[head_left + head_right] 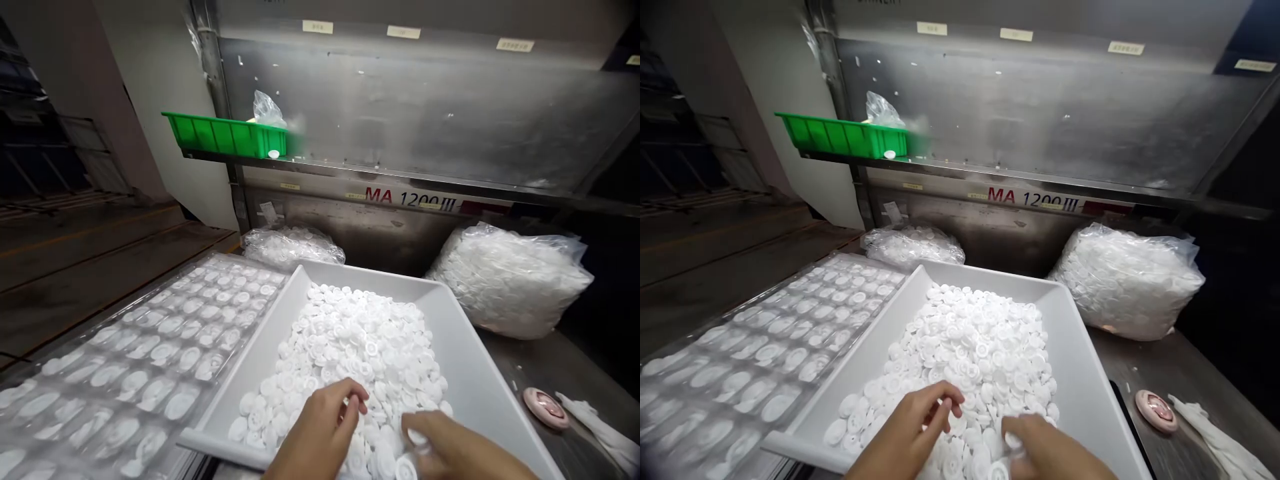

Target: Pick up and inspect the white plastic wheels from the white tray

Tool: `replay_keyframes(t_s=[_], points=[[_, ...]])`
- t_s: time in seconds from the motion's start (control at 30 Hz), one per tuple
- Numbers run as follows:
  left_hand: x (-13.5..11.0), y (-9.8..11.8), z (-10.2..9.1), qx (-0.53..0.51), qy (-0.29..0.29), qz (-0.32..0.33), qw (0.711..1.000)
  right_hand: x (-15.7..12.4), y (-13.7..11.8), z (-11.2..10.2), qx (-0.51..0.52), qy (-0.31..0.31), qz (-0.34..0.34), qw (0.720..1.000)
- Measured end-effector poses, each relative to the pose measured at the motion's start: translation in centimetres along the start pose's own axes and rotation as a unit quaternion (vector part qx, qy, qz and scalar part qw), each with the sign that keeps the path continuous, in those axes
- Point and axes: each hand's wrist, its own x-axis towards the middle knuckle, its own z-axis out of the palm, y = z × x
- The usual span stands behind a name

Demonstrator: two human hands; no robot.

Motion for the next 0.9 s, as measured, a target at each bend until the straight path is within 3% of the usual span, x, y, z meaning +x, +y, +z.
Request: replay_keyframes(t_s=[0.1, 0.2, 0.33, 0.5, 0.7, 0.77, 0.9], points=[[0.0, 0.4, -0.5, -0.197, 0.005, -0.036, 0.98, 0.9, -2.1, -2.4, 0.016, 0.06, -0.03, 0.998], [0.9, 1.2, 0.4, -0.39, -0.009, -0.091, 0.916, 2.5, -5.5, -4.0, 0.023, 0.12, -0.091, 0.988], [3.7, 2.3, 1.8, -0.527, 0.023, -0.119, 0.841, 4.7, -8.7, -3.9, 0.003, 0.126, -0.15, 0.981], [6.9, 2.9, 1.4, -0.596, 0.054, -0.128, 0.791, 5.7, -6.9, -4.9, 0.024, 0.117, -0.153, 0.981], [7.0, 2.7, 2.2, -0.647, -0.069, -0.239, 0.721, 6.0, -4.7, -5.8, 0.071, 0.047, -0.092, 0.992], [6.9, 2.4, 2.2, -0.644, -0.09, -0.265, 0.712, 6.3, -4.5, -5.8, 0.071, 0.042, -0.087, 0.993], [7.4, 1.7, 1.5, -0.616, -0.113, -0.291, 0.723, 7.4, -3.9, -5.6, 0.083, 0.053, -0.056, 0.994]])
